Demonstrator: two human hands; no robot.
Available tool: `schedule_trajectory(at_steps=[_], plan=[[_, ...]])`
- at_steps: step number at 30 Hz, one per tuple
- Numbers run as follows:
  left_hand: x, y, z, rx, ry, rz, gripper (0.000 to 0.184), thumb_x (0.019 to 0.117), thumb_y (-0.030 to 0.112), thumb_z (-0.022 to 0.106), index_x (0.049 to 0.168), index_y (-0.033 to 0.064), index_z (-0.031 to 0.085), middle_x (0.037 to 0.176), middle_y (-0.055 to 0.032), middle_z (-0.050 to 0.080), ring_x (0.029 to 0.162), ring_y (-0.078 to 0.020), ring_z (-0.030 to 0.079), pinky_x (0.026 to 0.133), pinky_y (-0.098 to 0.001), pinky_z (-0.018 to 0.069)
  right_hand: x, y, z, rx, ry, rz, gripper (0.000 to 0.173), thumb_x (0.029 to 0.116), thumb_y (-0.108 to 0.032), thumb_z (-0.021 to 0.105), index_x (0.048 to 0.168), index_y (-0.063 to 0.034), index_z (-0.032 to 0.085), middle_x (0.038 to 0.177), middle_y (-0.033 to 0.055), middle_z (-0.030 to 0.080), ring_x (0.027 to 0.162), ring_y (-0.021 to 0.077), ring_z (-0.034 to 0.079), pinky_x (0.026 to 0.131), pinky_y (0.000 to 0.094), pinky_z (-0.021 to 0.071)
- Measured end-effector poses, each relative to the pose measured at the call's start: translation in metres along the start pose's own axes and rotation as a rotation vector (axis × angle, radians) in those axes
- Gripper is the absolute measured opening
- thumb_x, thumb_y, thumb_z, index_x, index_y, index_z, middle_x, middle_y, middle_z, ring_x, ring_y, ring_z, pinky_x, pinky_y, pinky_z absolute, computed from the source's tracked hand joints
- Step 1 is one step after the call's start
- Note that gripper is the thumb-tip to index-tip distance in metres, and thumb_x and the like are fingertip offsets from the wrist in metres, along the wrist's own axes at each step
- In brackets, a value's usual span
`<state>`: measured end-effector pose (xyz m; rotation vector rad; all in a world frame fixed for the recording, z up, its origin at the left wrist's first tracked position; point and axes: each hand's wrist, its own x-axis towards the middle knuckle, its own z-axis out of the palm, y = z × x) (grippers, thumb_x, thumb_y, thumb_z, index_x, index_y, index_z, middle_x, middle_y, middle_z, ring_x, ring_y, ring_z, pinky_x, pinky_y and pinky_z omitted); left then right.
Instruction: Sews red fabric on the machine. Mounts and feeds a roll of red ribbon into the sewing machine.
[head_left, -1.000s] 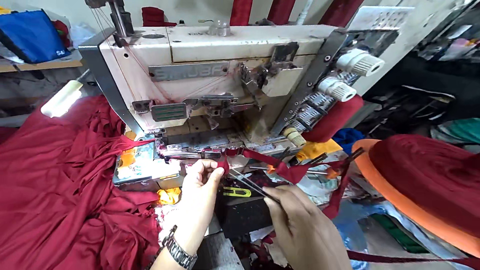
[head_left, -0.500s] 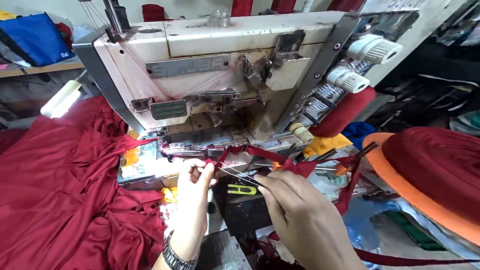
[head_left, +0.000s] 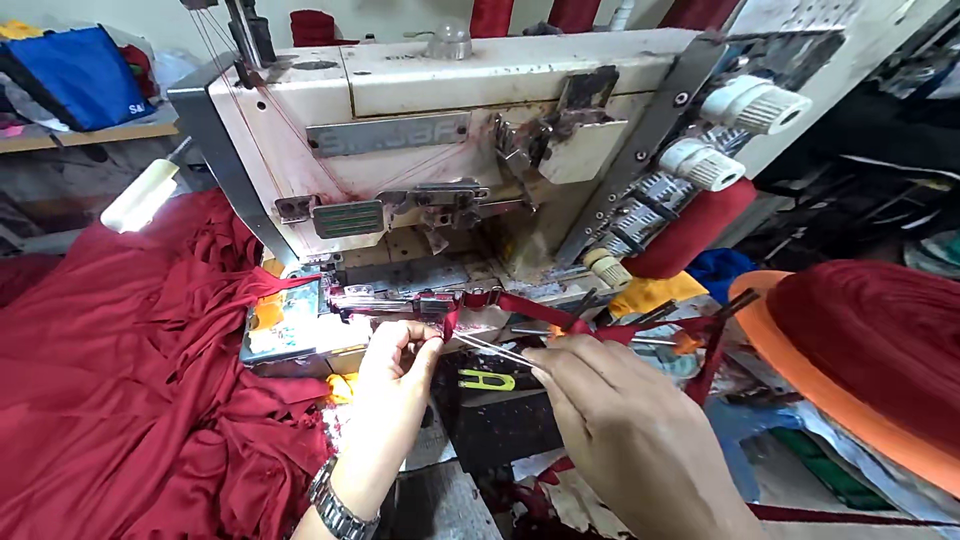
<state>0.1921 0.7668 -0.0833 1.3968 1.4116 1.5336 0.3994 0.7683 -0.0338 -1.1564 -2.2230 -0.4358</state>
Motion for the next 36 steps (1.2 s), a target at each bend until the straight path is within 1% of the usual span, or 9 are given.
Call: schedule_trajectory(at_steps=[4, 12, 16, 18, 20, 23, 26, 33, 36], plan=[[0.000, 0.003, -0.004, 0.048, -0.043, 0.003, 0.015, 0.1006, 0.020, 0.062, 0.091, 0.0130, 0.070, 0.089, 0.0035, 0.067, 0.087, -0.0038, 0.065, 0.080, -0.0200, 0.0549, -0.001, 0.005, -0.004, 0.082, -0.011, -0.017, 0.027, 0.1002, -0.022, 0.051, 0.100, -0.0150, 0.077, 0.096, 0.0031, 0.074, 0.089, 0.0217, 0.071, 0.072, 0.0366, 0.0582], [-0.002, 0.001, -0.011, 0.247, -0.026, 0.130, 0.024, 0.1023, 0.030, 0.059, 0.088, 0.0153, 0.070, 0.083, 0.0069, 0.064, 0.080, 0.0004, 0.062, 0.073, -0.0164, 0.0517, 0.007, 0.005, -0.004, 0.064, -0.025, -0.141, 0.024, 0.0986, -0.018, 0.053, 0.101, -0.0163, 0.077, 0.094, 0.0023, 0.073, 0.084, 0.0224, 0.069, 0.067, 0.0368, 0.0561], [0.000, -0.001, -0.018, 0.445, -0.068, 0.197, 0.036, 0.1018, 0.047, 0.054, 0.090, 0.0189, 0.073, 0.085, 0.0087, 0.065, 0.085, -0.0023, 0.064, 0.078, -0.0240, 0.0545, 0.007, 0.004, -0.003, 0.055, -0.027, -0.160, 0.024, 0.0989, -0.015, 0.052, 0.100, -0.0161, 0.076, 0.092, 0.0016, 0.073, 0.082, 0.0219, 0.068, 0.066, 0.0364, 0.0548], [0.001, 0.000, -0.022, 0.488, -0.101, 0.206, 0.039, 0.1010, 0.051, 0.053, 0.088, 0.0193, 0.072, 0.084, 0.0088, 0.065, 0.084, -0.0033, 0.064, 0.077, -0.0253, 0.0557, 0.007, 0.003, -0.004, 0.051, -0.031, -0.166, 0.024, 0.0983, -0.014, 0.052, 0.100, -0.0165, 0.076, 0.093, 0.0016, 0.073, 0.083, 0.0216, 0.069, 0.066, 0.0359, 0.0550], [0.003, 0.004, -0.024, 0.529, -0.118, 0.212, 0.037, 0.1005, 0.048, 0.055, 0.088, 0.0191, 0.073, 0.083, 0.0079, 0.064, 0.081, -0.0040, 0.065, 0.074, -0.0262, 0.0570, 0.007, 0.003, -0.006, 0.039, -0.035, -0.169, 0.024, 0.0983, -0.014, 0.053, 0.100, -0.0161, 0.076, 0.093, 0.0020, 0.073, 0.082, 0.0221, 0.068, 0.066, 0.0359, 0.0549], [0.003, 0.010, -0.028, 0.632, -0.151, 0.286, 0.021, 0.1015, 0.028, 0.058, 0.096, 0.0149, 0.073, 0.092, 0.0012, 0.067, 0.087, -0.0115, 0.067, 0.076, -0.0327, 0.0590, 0.007, 0.006, -0.009, 0.029, -0.026, -0.165, 0.024, 0.0982, -0.016, 0.053, 0.101, -0.0166, 0.077, 0.093, 0.0021, 0.073, 0.082, 0.0229, 0.068, 0.066, 0.0365, 0.0551], [0.001, 0.013, -0.029, 0.711, -0.155, 0.355, 0.015, 0.0992, 0.015, 0.057, 0.098, 0.0145, 0.072, 0.089, -0.0010, 0.064, 0.083, -0.0151, 0.067, 0.071, -0.0336, 0.0586, 0.008, 0.010, -0.009, 0.057, -0.025, -0.185, 0.024, 0.0990, -0.017, 0.052, 0.102, -0.0172, 0.076, 0.095, 0.0020, 0.073, 0.084, 0.0223, 0.069, 0.066, 0.0366, 0.0552], [-0.001, 0.015, -0.029, 0.660, -0.082, 0.361, 0.017, 0.0997, 0.029, 0.060, 0.096, 0.0182, 0.072, 0.086, 0.0066, 0.069, 0.083, -0.0054, 0.068, 0.075, -0.0270, 0.0588, 0.012, 0.006, -0.003, 0.079, -0.017, -0.178, 0.023, 0.0985, -0.018, 0.053, 0.100, -0.0158, 0.076, 0.091, 0.0015, 0.071, 0.084, 0.0208, 0.068, 0.066, 0.0345, 0.0554], [0.000, 0.017, -0.029, 0.685, -0.091, 0.363, 0.017, 0.0995, 0.024, 0.058, 0.096, 0.0200, 0.074, 0.087, 0.0076, 0.070, 0.084, -0.0052, 0.068, 0.074, -0.0275, 0.0576, 0.009, 0.007, -0.003, 0.091, -0.020, -0.152, 0.023, 0.0986, -0.019, 0.053, 0.100, -0.0159, 0.076, 0.093, 0.0023, 0.073, 0.085, 0.0205, 0.070, 0.068, 0.0343, 0.0570]])
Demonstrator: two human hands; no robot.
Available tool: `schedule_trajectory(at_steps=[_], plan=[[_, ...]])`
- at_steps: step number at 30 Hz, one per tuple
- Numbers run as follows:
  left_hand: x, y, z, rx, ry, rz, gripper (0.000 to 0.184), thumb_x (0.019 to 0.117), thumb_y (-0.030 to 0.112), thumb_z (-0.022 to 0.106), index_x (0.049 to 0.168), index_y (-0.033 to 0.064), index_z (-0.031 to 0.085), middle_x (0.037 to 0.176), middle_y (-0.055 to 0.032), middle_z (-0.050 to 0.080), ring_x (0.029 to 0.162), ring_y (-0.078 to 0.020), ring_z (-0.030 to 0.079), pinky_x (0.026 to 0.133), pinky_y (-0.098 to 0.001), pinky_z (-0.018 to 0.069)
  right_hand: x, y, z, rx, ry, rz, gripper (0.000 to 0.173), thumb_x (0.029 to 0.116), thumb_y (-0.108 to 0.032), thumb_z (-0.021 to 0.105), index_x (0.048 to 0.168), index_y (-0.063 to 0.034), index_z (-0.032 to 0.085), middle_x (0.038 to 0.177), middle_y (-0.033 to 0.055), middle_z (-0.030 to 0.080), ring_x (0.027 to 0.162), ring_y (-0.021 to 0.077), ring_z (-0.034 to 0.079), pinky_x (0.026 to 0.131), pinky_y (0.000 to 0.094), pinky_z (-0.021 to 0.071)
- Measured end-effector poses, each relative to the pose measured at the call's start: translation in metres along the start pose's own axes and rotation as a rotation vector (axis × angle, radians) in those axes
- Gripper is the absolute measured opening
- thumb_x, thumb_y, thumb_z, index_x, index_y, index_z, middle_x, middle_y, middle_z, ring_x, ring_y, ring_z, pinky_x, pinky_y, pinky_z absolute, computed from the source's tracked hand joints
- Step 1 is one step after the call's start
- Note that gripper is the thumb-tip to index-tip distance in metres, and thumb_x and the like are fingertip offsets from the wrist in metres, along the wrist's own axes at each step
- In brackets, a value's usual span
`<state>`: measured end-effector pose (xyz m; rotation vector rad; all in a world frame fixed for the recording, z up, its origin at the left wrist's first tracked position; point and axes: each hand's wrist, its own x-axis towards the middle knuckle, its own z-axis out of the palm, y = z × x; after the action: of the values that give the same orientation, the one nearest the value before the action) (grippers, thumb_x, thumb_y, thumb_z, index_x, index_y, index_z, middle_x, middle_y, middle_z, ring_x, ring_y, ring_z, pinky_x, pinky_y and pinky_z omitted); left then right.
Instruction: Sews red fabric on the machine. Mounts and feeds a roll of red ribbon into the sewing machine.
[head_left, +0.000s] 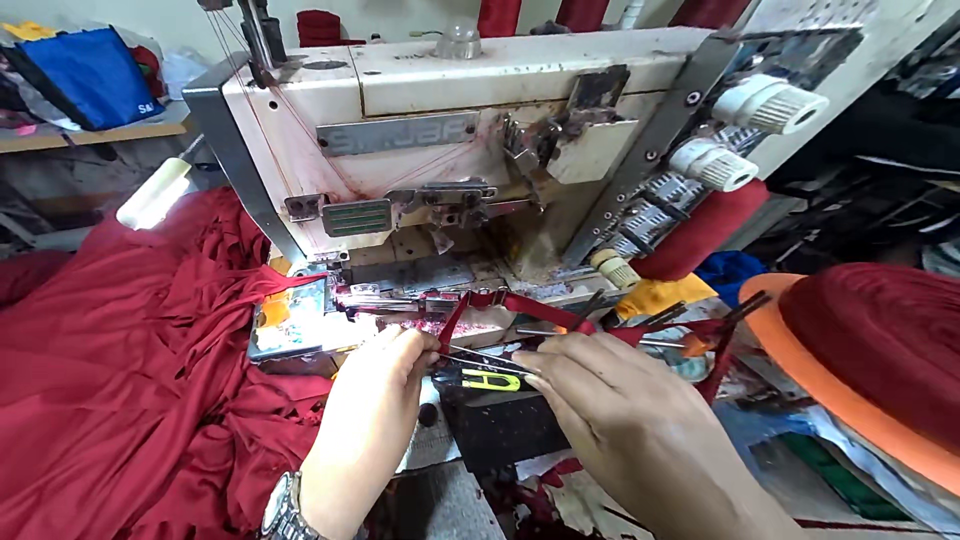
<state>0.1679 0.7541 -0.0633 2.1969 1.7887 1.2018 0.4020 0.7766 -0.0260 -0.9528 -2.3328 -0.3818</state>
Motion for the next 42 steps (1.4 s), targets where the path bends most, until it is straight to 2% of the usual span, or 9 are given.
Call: schedule_trajectory(at_steps=[2, 13, 17, 22, 26, 30, 35, 39, 42], plan=[[0.001, 0.000, -0.001, 0.016, -0.008, 0.006, 0.018, 0.0986, 0.019, 0.058, 0.095, 0.0207, 0.075, 0.087, 0.0071, 0.067, 0.084, -0.0071, 0.066, 0.072, -0.0287, 0.0568, -0.002, 0.000, -0.003, 0.017, -0.012, 0.026, 0.024, 0.0983, -0.018, 0.053, 0.100, -0.0158, 0.076, 0.094, 0.0027, 0.073, 0.086, 0.0206, 0.070, 0.070, 0.0343, 0.0577], [0.004, 0.006, 0.005, -0.067, 0.037, -0.001, 0.012, 0.0979, 0.026, 0.063, 0.098, 0.0173, 0.071, 0.087, 0.0071, 0.071, 0.084, -0.0038, 0.069, 0.077, -0.0248, 0.0594, -0.013, -0.003, 0.002, 0.081, 0.039, 0.155, 0.026, 0.1004, -0.021, 0.051, 0.095, -0.0142, 0.076, 0.090, 0.0023, 0.073, 0.082, 0.0170, 0.070, 0.068, 0.0325, 0.0567], [0.002, 0.005, 0.007, -0.069, 0.045, -0.028, 0.020, 0.1001, 0.032, 0.061, 0.110, 0.0172, 0.070, 0.094, 0.0048, 0.070, 0.086, -0.0063, 0.069, 0.076, -0.0273, 0.0601, -0.019, -0.003, -0.004, -0.046, 0.086, 0.306, 0.025, 0.0961, -0.016, 0.054, 0.094, -0.0088, 0.077, 0.085, 0.0082, 0.071, 0.076, 0.0229, 0.069, 0.062, 0.0367, 0.0560], [-0.002, 0.009, 0.015, -0.090, -0.001, -0.028, 0.024, 0.1021, 0.025, 0.056, 0.115, 0.0116, 0.071, 0.100, -0.0003, 0.072, 0.089, -0.0095, 0.070, 0.079, -0.0276, 0.0597, -0.017, -0.018, -0.004, -0.128, 0.103, 0.435, 0.022, 0.0949, -0.013, 0.057, 0.094, -0.0035, 0.076, 0.085, 0.0136, 0.071, 0.071, 0.0286, 0.070, 0.056, 0.0408, 0.0555], [-0.005, 0.014, 0.023, -0.158, -0.124, -0.105, 0.033, 0.1030, 0.024, 0.054, 0.132, 0.0119, 0.065, 0.112, -0.0025, 0.072, 0.096, -0.0103, 0.070, 0.085, -0.0267, 0.0587, -0.006, -0.036, 0.015, -0.156, 0.155, 0.422, 0.020, 0.0932, -0.015, 0.059, 0.090, -0.0052, 0.076, 0.078, 0.0099, 0.067, 0.061, 0.0236, 0.066, 0.047, 0.0353, 0.0513], [-0.004, 0.015, 0.026, -0.201, -0.170, -0.135, 0.040, 0.1033, 0.025, 0.054, 0.142, 0.0129, 0.059, 0.117, -0.0041, 0.070, 0.098, -0.0105, 0.069, 0.086, -0.0259, 0.0583, 0.000, -0.038, 0.022, -0.189, 0.188, 0.417, 0.020, 0.0929, -0.016, 0.058, 0.089, -0.0071, 0.076, 0.078, 0.0083, 0.067, 0.061, 0.0221, 0.065, 0.047, 0.0337, 0.0496], [-0.003, 0.022, 0.033, -0.310, 0.062, -0.049, 0.024, 0.1023, 0.018, 0.055, 0.121, 0.0072, 0.066, 0.104, -0.0029, 0.070, 0.092, -0.0061, 0.067, 0.083, -0.0214, 0.0568, -0.013, -0.037, -0.006, -0.041, 0.096, 0.497, 0.018, 0.0939, -0.012, 0.060, 0.094, -0.0033, 0.076, 0.085, 0.0129, 0.069, 0.066, 0.0230, 0.067, 0.053, 0.0352, 0.0533], [0.006, 0.033, 0.045, -0.643, -0.053, -0.201, 0.035, 0.1032, 0.014, 0.054, 0.138, 0.0094, 0.060, 0.116, -0.0057, 0.067, 0.100, -0.0070, 0.067, 0.088, -0.0233, 0.0564, -0.026, -0.034, -0.020, 0.242, 0.121, 0.537, 0.015, 0.0949, -0.010, 0.063, 0.094, -0.0002, 0.075, 0.082, 0.0124, 0.066, 0.070, 0.0104, 0.060, 0.063, 0.0203, 0.0502], [0.014, 0.042, 0.056, -1.229, -0.158, -0.537, 0.033, 0.1024, 0.004, 0.053, 0.135, 0.0042, 0.059, 0.109, -0.0061, 0.067, 0.088, -0.0086, 0.066, 0.079, -0.0231, 0.0554, -0.021, -0.033, -0.017, 0.226, 0.112, 0.545, 0.017, 0.0945, -0.010, 0.062, 0.094, -0.0015, 0.076, 0.084, 0.0117, 0.067, 0.070, 0.0115, 0.061, 0.062, 0.0228, 0.0503]])
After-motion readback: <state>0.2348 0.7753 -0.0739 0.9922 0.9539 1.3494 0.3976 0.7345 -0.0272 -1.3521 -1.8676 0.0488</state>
